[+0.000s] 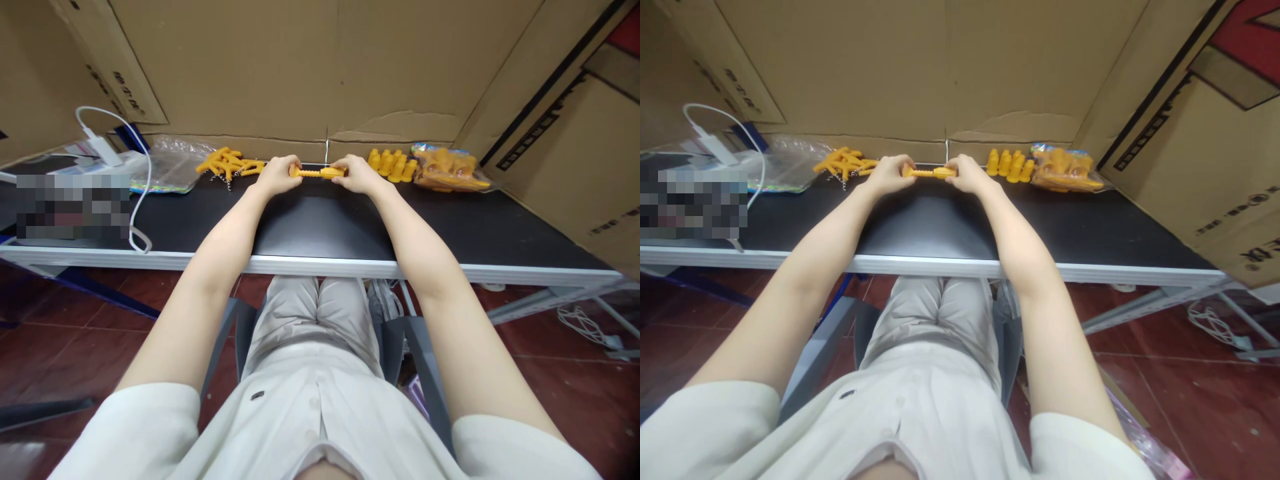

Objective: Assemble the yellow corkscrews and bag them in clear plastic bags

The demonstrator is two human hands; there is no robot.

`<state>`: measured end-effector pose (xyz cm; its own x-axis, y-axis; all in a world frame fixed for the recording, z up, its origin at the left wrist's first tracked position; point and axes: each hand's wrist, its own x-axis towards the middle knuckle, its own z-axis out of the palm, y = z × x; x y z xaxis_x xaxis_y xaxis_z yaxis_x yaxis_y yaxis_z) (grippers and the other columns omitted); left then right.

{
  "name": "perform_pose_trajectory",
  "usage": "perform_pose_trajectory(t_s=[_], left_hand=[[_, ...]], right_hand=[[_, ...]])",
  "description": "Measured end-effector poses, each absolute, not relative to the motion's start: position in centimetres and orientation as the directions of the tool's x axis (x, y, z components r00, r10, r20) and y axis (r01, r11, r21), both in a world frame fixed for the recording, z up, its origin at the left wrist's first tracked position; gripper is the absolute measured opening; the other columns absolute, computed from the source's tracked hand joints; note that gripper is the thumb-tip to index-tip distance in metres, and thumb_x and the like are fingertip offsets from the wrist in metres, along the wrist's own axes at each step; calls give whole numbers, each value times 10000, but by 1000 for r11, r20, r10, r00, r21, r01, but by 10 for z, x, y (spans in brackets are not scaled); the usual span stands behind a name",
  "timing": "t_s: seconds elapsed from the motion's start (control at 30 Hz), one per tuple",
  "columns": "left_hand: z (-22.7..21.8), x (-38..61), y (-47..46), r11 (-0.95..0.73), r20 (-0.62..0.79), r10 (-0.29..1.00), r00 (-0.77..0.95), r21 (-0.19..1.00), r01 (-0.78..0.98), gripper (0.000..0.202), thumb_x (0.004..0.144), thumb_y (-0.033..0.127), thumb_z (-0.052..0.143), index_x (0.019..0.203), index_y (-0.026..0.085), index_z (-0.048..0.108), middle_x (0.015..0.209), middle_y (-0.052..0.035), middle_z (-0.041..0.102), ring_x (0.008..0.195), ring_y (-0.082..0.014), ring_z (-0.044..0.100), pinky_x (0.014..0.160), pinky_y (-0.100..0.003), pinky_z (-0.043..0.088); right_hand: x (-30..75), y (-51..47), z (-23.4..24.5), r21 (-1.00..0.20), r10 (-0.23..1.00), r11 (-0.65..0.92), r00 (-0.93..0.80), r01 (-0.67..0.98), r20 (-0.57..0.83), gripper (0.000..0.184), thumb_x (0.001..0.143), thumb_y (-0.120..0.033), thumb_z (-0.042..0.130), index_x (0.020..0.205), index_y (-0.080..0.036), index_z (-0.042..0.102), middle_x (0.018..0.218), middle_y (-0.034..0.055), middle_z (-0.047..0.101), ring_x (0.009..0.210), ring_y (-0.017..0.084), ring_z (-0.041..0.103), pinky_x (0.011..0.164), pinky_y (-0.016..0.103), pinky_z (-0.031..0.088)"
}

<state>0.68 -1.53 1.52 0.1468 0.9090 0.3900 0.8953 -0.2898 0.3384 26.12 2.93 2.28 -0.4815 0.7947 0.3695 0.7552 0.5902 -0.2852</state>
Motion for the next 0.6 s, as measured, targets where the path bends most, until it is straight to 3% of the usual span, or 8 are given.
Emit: perform_pose_trajectory(t_s=[0.13,0.33,0.6], left_hand=[[16,6,-16,-294,388,908,156,327,898,439,886,285,648,1294,176,769,1123,-105,768,1118,-302,704,1068,-412,536],[14,4,-14,-305,404,902,154,342,888,444,882,295,643,1298,194,764,1138,-92,776,1148,-302,694,1111,-426,517],[12,3,-9,-318,391,907,159,386,866,426,852,263,653,1257,203,773,1055,-81,750,1130,-303,682,1122,-426,506]], right_hand=[[261,27,23,-305,798,595,-502,743,334,478,919,-329,770,1352,-131,808,1284,178,793,1200,355,743,1150,495,564],[260,28,23,-397,812,582,-490,709,316,521,925,-373,750,1390,-137,746,1212,133,810,1093,301,752,1050,448,606],[257,8,33,-372,866,494,-408,785,288,471,915,-363,790,1338,-187,681,1212,110,751,1061,277,691,1026,434,579]])
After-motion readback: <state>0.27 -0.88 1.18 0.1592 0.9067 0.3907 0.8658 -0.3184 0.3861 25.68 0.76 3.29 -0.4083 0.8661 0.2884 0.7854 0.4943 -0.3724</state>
